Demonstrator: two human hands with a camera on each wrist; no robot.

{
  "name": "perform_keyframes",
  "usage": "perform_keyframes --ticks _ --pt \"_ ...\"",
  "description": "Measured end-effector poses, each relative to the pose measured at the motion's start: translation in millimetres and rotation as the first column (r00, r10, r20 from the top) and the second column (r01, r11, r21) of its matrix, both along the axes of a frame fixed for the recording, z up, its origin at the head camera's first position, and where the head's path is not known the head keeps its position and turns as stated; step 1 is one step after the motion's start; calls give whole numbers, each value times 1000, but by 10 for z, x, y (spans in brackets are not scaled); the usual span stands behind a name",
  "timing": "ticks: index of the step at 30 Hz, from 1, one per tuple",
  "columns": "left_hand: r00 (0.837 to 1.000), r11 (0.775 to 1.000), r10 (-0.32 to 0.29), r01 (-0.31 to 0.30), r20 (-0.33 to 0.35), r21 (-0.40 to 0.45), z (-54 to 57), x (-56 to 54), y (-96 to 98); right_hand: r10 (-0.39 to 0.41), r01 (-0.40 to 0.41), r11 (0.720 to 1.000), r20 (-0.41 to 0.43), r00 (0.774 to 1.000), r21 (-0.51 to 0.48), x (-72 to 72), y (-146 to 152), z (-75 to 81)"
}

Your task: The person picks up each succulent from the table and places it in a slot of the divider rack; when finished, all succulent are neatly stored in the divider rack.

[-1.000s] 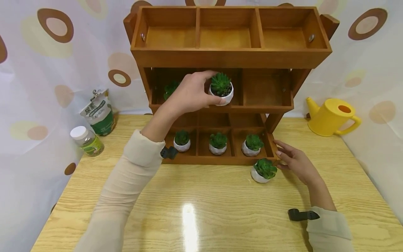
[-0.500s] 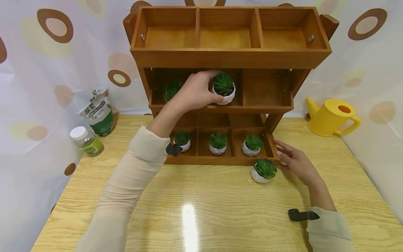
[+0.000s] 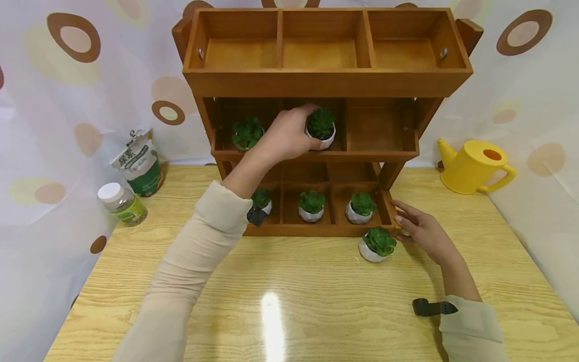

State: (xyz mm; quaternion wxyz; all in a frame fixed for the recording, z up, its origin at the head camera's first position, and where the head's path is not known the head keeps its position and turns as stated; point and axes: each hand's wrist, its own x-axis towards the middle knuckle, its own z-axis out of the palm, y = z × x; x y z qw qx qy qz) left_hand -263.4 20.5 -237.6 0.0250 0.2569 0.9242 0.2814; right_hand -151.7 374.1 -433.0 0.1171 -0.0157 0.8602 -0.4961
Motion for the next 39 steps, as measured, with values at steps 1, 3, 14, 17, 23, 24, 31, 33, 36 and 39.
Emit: perform_keyframes --ticks 1,3,14,17,23,24,31,33,36,39 --pt "1000 1000 -2 2 -4 -3 -8 -1 1 -2 2 1000 1 1000 7 -1 -4 3" --pt "1000 1000 -3 3 -4 -12 -23 -1 3 -3 3 1000 4 1000 15 -2 -10 7" --pt "999 999 -21 22 35 -45 -20 19 -3 -12 11 1000 7 1000 27 -5 -4 8" --pt "999 1000 -2 3 37 -27 -11 38 -20 -10 10 1000 7 1000 26 -3 -9 8" --pt "999 999 29 -30 15 34 87 168 -95 -5 5 1000 0 1000 16 1 -11 12" --pt "1000 998 29 -29 3 48 105 204 -112 -2 2 1000 -1 1000 14 2 -12 14" --pt "989 985 -23 46 -144 164 103 605 -230 -2 2 1000 -1 1000 1 -15 -18 10" --pt "985 983 -34 63 -169 174 53 757 -255 0 0 1000 0 1000 -3 -19 -15 7" --pt "988 984 -49 73 -148 164 -73 963 -274 -2 2 1000 0 1000 1 -16 -18 7" --pt "994 984 -74 86 -80 159 -265 1105 -258 -7 7 1000 5 1000 7 -11 -21 3"
